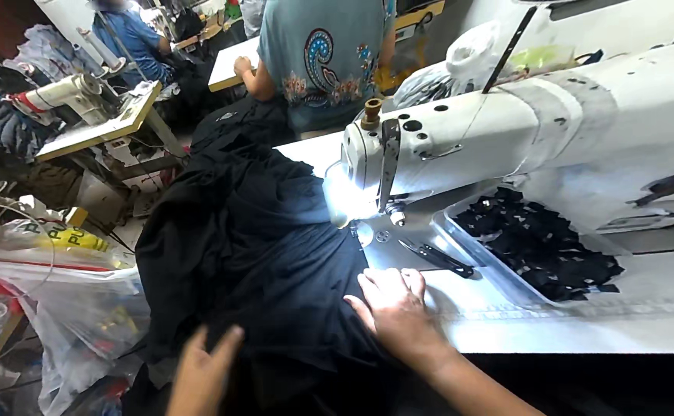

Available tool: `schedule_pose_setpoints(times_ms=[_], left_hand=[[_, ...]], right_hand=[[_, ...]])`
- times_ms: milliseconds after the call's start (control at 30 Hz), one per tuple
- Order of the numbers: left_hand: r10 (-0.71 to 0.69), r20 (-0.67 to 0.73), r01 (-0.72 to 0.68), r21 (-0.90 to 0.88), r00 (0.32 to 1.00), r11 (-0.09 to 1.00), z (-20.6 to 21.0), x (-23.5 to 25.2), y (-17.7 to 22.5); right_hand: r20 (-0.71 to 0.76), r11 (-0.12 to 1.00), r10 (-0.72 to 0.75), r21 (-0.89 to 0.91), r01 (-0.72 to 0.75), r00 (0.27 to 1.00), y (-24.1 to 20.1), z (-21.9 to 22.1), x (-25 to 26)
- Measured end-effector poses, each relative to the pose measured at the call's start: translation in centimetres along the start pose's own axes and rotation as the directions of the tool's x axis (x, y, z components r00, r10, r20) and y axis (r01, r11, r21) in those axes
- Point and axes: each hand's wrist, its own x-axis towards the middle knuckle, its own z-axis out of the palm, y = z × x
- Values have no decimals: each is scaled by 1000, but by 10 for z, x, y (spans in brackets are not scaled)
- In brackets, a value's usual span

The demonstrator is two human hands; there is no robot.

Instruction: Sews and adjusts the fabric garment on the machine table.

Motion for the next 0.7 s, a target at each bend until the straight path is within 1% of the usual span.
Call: schedule_pose_setpoints(times_ms=[33,67,100,133,200,233,267,300,333,367,400,433,467,500,533,600,700], left_hand=[[114,-82,-95,203,990,975,-18,25,15],[243,-131,-175,393,961,903,-33,53,31],[338,-137,-218,533,931,817,-44,79,45],[374,-114,-221,638,920,738,-50,100,59],[364,-40,-201,775,931,599,-43,123,85],[409,18,-259,798,912,543,-30,124,93],[489,100,-367,792,867,488,-12,119,96],[576,202,-501,755,792,423,10,112,95],[650,305,-639,676,696,367,37,106,89],[692,396,-754,566,604,335,66,100,78],[686,472,-819,457,553,347,95,95,65],[626,544,-829,399,558,392,121,90,51],[524,605,-797,395,599,456,140,87,37],[434,627,-751,428,647,502,153,85,24],[396,611,-716,466,686,521,159,84,14],[374,588,-686,499,717,530,160,83,7],[373,604,-700,504,704,506,155,80,7]], right_hand=[[18,1000,11,0,-11,1000,-4,0,1],[37,1000,20,5,-20,999,-9,0,3],[66,999,32,7,-32,997,-13,-1,5],[99,999,43,9,-44,994,-17,-2,7],[139,998,62,4,-63,988,-20,-5,11],[157,997,71,5,-73,985,-20,-7,13],[166,997,76,0,-77,983,-20,-8,12],[168,997,75,-7,-75,983,-18,-8,10],[175,997,71,-15,-69,982,-17,-9,9],[176,998,61,-21,-59,983,-16,-11,8],[183,999,53,-23,-50,982,-14,-13,7],[190,999,49,-19,-46,981,-11,-15,6],[198,999,47,-21,-44,979,-9,-19,5],[197,999,42,-31,-37,979,-5,-22,3],[200,999,39,-36,-33,979,-2,-24,1],[196,998,36,-53,-26,980,1,-25,-2],[251,998,56,-22,-52,966,-1,-26,-6]])
